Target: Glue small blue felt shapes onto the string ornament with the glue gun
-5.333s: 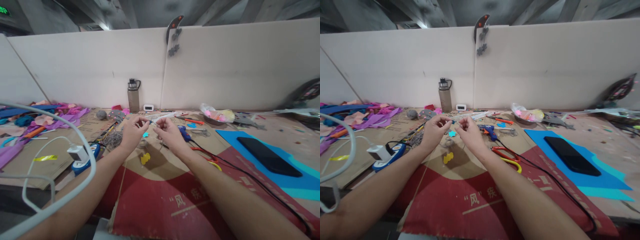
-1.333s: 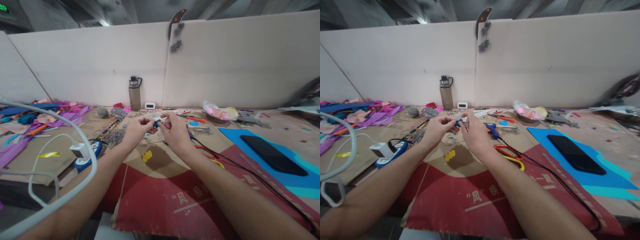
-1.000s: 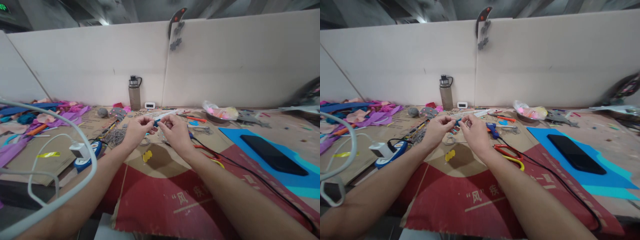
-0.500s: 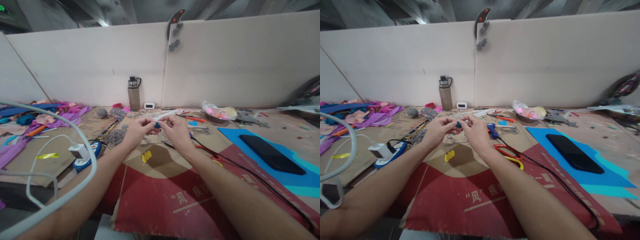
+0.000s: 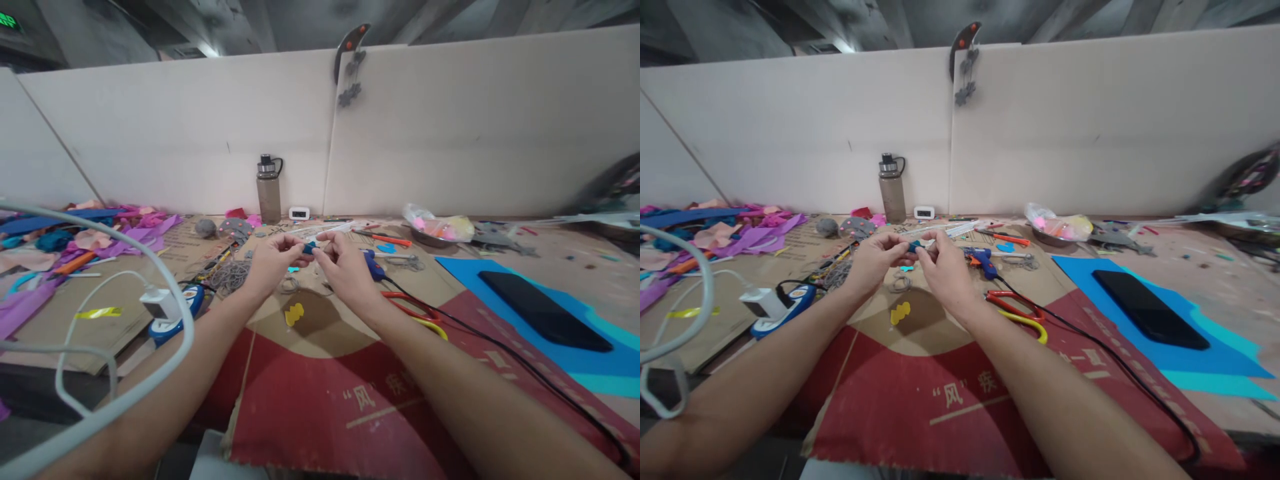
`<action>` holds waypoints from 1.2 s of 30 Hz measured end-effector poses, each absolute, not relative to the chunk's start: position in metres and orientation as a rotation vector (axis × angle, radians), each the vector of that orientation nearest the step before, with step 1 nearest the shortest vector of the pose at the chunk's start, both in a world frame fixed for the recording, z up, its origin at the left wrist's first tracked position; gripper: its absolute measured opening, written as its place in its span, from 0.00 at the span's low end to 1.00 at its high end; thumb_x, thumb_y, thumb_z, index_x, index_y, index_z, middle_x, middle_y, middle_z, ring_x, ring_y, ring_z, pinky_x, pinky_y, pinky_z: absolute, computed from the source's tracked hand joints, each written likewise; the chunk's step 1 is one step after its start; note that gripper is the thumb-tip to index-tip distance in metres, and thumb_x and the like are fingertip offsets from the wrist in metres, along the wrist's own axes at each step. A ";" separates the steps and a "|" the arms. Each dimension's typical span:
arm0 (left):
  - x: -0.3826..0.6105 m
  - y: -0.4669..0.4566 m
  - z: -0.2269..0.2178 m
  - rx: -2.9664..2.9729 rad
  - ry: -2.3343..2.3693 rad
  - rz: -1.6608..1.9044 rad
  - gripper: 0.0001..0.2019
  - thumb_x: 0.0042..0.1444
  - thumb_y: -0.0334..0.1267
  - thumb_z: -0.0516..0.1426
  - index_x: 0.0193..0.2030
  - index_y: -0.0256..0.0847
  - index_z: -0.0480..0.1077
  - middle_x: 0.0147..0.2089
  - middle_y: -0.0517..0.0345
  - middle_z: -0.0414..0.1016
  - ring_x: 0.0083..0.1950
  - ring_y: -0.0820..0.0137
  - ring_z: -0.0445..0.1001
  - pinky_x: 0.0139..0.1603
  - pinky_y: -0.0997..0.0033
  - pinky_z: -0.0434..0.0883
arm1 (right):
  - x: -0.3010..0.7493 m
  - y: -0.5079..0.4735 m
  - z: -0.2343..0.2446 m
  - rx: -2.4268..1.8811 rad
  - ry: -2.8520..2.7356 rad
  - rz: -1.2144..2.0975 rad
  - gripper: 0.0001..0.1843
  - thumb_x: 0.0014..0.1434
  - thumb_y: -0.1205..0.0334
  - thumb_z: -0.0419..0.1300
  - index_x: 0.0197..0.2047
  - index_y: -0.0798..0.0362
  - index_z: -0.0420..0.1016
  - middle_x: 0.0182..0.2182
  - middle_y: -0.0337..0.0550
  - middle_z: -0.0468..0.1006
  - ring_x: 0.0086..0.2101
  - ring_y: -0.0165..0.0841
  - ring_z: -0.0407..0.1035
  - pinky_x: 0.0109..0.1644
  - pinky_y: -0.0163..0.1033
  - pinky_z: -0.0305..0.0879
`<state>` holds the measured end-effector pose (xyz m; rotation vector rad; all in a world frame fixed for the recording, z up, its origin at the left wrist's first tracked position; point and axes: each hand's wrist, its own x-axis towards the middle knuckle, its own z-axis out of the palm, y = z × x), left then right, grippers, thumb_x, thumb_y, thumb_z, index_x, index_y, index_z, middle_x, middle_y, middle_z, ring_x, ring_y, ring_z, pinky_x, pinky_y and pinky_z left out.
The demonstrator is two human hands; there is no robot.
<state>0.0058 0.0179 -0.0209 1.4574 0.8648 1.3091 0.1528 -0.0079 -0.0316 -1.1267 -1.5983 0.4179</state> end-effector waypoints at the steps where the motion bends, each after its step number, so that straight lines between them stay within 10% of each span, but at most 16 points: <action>1: 0.004 0.020 -0.021 1.429 0.865 1.345 0.12 0.45 0.41 0.63 0.31 0.35 0.68 0.26 0.58 0.75 0.29 0.70 0.78 0.33 0.71 0.75 | 0.152 -0.008 -0.032 -1.124 -1.617 0.411 0.12 0.57 0.58 0.54 0.43 0.53 0.68 0.22 0.33 0.64 0.24 0.29 0.59 0.30 0.34 0.55; 36: -0.056 0.073 -0.004 0.859 0.691 1.984 0.05 0.48 0.30 0.60 0.30 0.39 0.67 0.32 0.58 0.78 0.35 0.74 0.78 0.39 0.76 0.75 | 0.179 -0.053 0.011 -0.795 -1.696 1.152 0.14 0.57 0.49 0.56 0.35 0.51 0.73 0.18 0.35 0.64 0.20 0.26 0.59 0.20 0.32 0.57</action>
